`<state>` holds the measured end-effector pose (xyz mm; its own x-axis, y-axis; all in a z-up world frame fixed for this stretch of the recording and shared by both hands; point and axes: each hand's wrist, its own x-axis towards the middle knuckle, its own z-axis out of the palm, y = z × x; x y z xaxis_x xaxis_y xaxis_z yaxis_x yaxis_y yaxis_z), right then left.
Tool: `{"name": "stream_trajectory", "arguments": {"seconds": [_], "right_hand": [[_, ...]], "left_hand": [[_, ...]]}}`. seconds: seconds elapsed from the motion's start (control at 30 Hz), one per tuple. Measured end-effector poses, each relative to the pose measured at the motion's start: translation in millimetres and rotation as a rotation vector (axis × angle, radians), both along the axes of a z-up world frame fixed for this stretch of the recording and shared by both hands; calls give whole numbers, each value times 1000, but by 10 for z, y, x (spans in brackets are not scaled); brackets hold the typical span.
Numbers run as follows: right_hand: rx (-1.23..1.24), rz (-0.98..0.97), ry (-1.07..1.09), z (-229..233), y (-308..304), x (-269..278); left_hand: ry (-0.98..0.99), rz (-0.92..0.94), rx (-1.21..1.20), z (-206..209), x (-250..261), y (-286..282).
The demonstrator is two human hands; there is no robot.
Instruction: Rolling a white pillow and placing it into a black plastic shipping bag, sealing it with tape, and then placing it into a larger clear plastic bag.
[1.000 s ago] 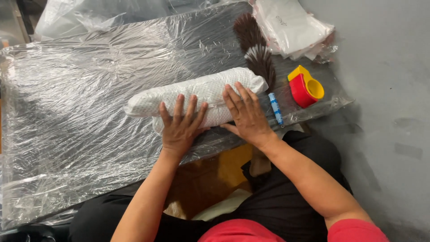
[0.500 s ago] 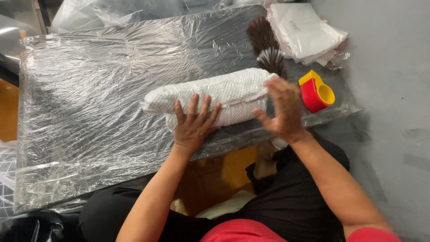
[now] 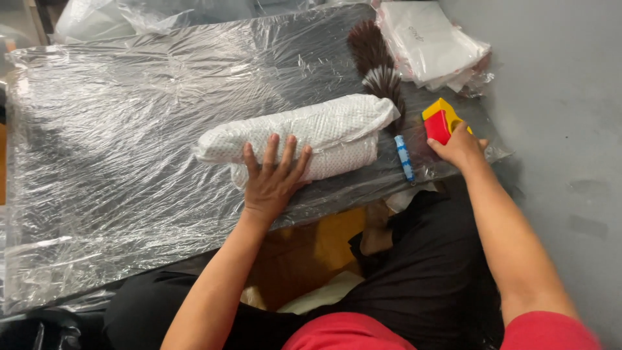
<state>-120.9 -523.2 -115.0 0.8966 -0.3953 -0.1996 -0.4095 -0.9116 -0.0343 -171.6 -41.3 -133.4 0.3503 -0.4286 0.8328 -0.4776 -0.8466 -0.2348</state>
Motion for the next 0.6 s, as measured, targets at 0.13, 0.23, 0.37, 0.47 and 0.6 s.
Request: {"name": "stream_trajectory", "arguments": {"seconds": [0.13, 0.23, 0.37, 0.47, 0.6], "right_hand": [[-41, 163, -83, -354, -361, 49], [-78, 171, -171, -161, -209, -79], [55, 260, -577, 326, 100, -291], [372, 268, -783, 915, 518, -504], [1078, 109, -791, 1908, 1338, -790]], "left_hand": [[3, 26, -13, -110, 57, -24], [5, 34, 2, -22, -22, -9], [122, 189, 152, 95, -123, 12], [124, 202, 172, 46, -115, 11], [138, 201, 189, 33, -103, 18]]}}
